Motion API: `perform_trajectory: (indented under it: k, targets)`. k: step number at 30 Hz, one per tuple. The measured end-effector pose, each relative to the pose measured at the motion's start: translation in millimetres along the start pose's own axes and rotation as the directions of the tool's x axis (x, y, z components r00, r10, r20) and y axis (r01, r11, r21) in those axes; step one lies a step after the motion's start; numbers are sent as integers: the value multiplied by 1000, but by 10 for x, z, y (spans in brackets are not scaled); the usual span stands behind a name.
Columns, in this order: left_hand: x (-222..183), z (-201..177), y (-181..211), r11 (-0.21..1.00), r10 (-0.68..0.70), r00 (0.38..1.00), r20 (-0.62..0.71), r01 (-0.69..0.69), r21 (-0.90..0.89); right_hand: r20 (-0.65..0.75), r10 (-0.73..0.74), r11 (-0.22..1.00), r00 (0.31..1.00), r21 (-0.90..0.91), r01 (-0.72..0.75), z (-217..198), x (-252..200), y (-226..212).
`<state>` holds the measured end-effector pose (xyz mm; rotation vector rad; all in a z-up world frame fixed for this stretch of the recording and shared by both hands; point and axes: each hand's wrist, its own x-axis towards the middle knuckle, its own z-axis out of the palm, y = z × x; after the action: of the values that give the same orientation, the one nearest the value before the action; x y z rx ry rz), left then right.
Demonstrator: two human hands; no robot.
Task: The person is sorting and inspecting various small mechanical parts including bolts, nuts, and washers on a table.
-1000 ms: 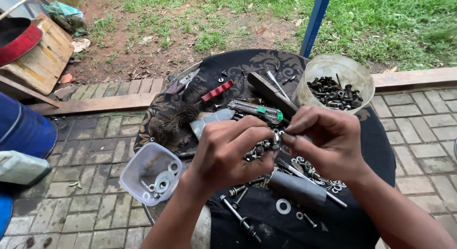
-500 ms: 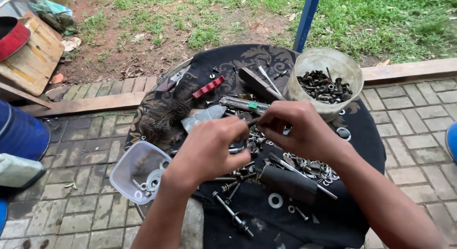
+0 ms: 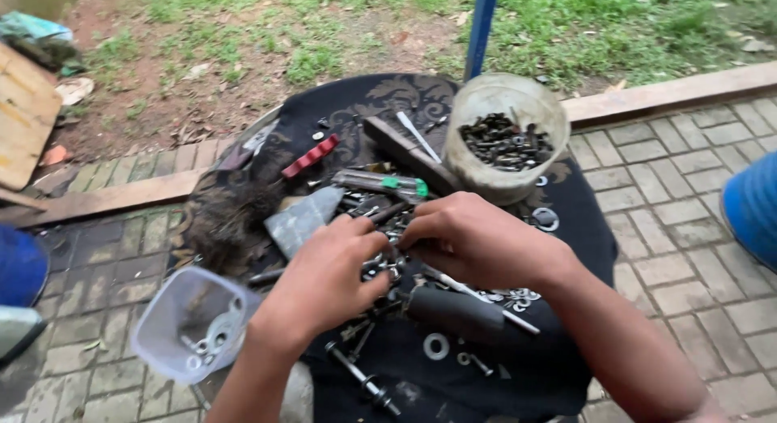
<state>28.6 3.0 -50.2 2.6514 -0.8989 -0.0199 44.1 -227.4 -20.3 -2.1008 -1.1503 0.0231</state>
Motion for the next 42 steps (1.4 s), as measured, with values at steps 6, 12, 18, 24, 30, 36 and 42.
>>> perform_trajectory:
  k: [6,12,18,24,30,36,42]
  targets:
    - [300,-18,222,995,76,941,-330,-94,-39,-292,46,999,955,0,-48,-363,-210,47]
    - [1004,-84,557,983,183,866,-466,-164,82,-692,39,966,720,-159,-205,-593,-675,743]
    - [2200,313,250,953,185,929,-319,-91,288,-809,37,953,587,-148,-264,-263,-863,880]
    - [1838,278,559,911,94,982,-161,-20,412,-836,-38,938,548,-219,-268,-99,-949,660]
    - [1876,131,762,932,-82,996,29,66,358,-768,-47,924,639,-276,-264,-79,-1011,603]
    - [2439,432,357,984,-105,988,111,87,157,-860,-38,953,509,-185,-241,-100,-916,768]
    - [2631,462,319,976,-37,995,96,16,218,-866,-48,960,498,-178,-217,-98,-914,813]
